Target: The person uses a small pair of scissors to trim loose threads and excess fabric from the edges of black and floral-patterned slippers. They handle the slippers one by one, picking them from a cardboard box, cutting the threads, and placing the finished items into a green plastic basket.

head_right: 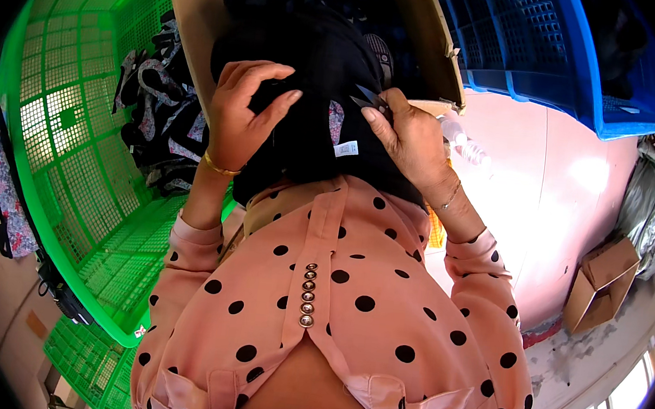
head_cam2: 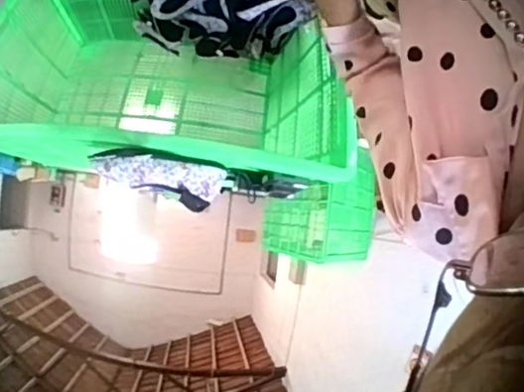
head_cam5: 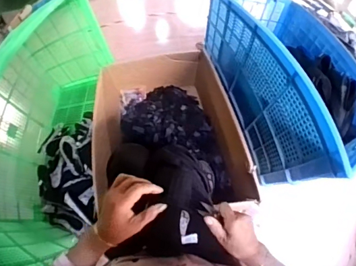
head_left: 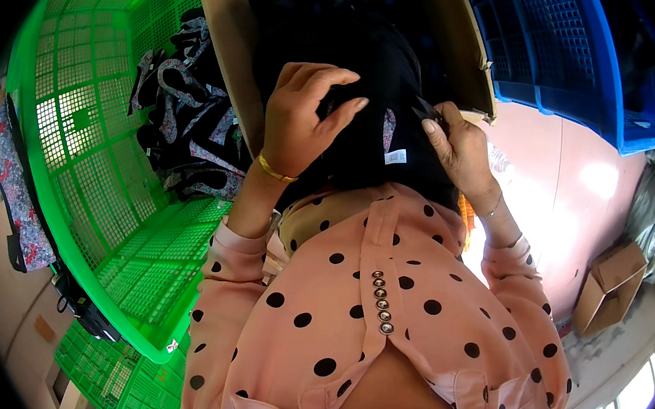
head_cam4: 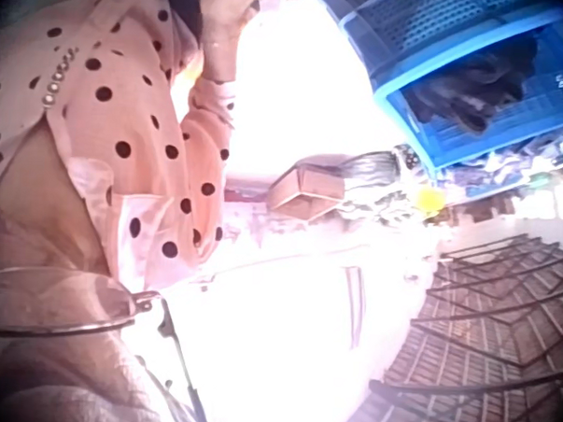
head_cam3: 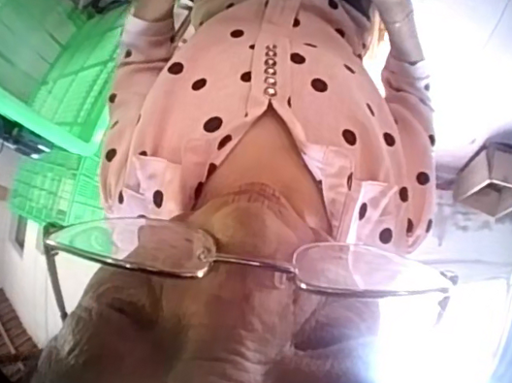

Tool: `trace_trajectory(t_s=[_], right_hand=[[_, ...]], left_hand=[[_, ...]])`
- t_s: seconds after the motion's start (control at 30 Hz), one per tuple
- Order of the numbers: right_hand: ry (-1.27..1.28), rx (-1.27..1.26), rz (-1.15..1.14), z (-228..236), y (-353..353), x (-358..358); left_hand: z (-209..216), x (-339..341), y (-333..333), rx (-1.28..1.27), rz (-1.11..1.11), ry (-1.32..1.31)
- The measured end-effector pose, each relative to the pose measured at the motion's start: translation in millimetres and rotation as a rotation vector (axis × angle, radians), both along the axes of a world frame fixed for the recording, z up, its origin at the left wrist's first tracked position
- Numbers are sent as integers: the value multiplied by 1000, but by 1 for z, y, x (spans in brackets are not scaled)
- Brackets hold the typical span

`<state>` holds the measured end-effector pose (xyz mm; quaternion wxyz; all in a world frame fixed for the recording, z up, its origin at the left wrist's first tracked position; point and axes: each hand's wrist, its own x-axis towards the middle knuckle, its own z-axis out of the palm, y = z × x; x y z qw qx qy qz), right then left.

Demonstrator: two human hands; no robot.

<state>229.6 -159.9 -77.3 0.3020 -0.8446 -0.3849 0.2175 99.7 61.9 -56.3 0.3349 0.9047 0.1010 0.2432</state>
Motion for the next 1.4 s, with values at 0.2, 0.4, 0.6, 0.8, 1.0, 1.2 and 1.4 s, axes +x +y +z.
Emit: trace_trajectory(t_s=[0.2,0.4,0.6,0.8,1.0,1.2,1.4], right_hand=[[-262,49,118,9,19,9],[-296,46,181,9,26,10],[-275,68,205,4,36,5],[133,193,36,-16,34,8],[405,276,-100,-13,56,17],[333,282,-42,-29,82,14],[1144,511,-265,-10,59,30]], left_hand=[[-11,17,-1,73,-4,62],[-8,15,3,-397,-103,161],[-7,15,2,-596,-118,219],[2,10,19,-811,186,48],[-8,-15,29,-199,273,34],[-23,-15,7,15,106,146],[-6,-19,7,-680,-139,237]])
